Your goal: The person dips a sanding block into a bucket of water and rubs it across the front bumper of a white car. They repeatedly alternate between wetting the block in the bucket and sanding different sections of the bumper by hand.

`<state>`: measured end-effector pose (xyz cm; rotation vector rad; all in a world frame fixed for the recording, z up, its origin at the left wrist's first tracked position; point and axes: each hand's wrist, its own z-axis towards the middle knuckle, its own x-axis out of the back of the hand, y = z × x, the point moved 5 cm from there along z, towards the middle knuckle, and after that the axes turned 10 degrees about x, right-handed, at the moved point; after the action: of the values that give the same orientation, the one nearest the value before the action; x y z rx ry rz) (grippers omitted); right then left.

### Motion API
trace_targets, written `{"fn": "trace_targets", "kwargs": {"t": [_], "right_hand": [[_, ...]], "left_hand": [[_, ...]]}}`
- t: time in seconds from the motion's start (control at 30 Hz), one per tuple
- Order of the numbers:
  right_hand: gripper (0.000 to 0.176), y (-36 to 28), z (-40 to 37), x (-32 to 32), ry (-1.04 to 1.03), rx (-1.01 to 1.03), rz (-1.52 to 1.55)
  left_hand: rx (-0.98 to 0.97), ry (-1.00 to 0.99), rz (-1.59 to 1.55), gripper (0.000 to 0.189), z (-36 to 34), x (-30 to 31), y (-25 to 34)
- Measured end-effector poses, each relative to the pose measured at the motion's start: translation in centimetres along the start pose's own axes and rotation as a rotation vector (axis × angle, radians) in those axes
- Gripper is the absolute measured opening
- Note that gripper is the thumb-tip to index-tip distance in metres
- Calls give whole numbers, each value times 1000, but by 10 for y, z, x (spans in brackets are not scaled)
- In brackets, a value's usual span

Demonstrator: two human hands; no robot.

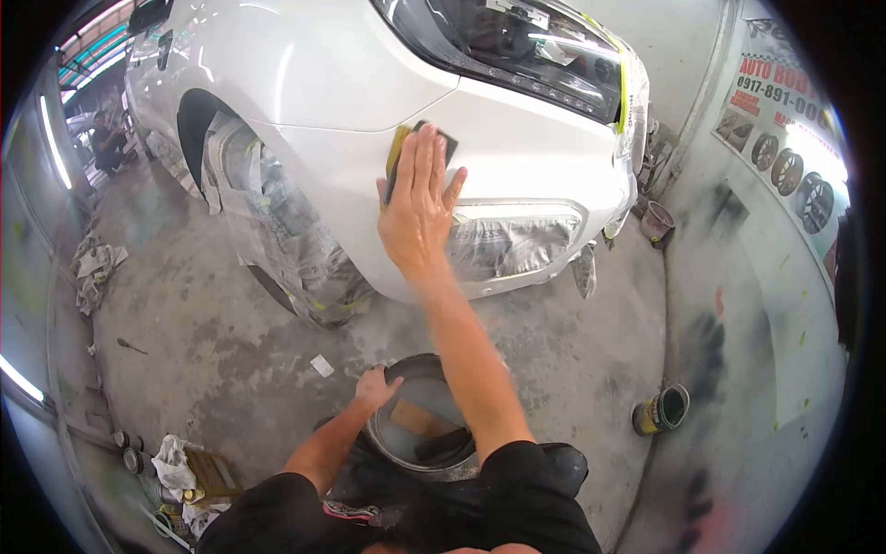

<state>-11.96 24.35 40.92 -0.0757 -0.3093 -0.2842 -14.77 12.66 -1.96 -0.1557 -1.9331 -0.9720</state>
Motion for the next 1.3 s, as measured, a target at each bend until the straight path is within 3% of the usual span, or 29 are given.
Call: {"fn": "trace_targets", "kwargs": {"t": [0.07,0.2,0.3,0.43,0.57,0.67,0.77,0.87,0.97,1.0,1.07,1.17,1.3], "right_hand": [[65,17,-6,8,-44,90,116],[68,64,13,68,365,177,-18],[65,94,4,47,-8,232,11],[80,116,-15,52,-406,413,-38],[81,77,11,34,-564,590,-76],[68,44,26,26,-543,762,20],[55,90,13,49,-574,808,-78],[52,116,-7,73,-394,693,-54],[51,100,5,70,-484,749,-63],[56,101,7,56,-536,790,-57],[68,101,3,54,-591,673,55],[84,98,3,43,-619,682,-15],[83,50,23,27,-672,786,-37]], "left_hand": [[-20,14,12,64,4,-2,2],[-12,5,16,64,-3,3,8],[-11,-10,26,66,1,1,4],[11,-11,36,69,5,-2,5],[-3,25,25,69,7,-10,1],[15,-13,-24,69,3,-4,1],[-3,17,81,66,7,-11,-2],[-21,-12,27,66,7,-7,-1],[17,-13,16,65,7,-10,-3],[16,-27,16,65,5,-9,-1],[10,-51,26,66,3,-4,2],[33,-50,44,66,5,-6,2],[18,-40,51,64,2,-9,4]]}}
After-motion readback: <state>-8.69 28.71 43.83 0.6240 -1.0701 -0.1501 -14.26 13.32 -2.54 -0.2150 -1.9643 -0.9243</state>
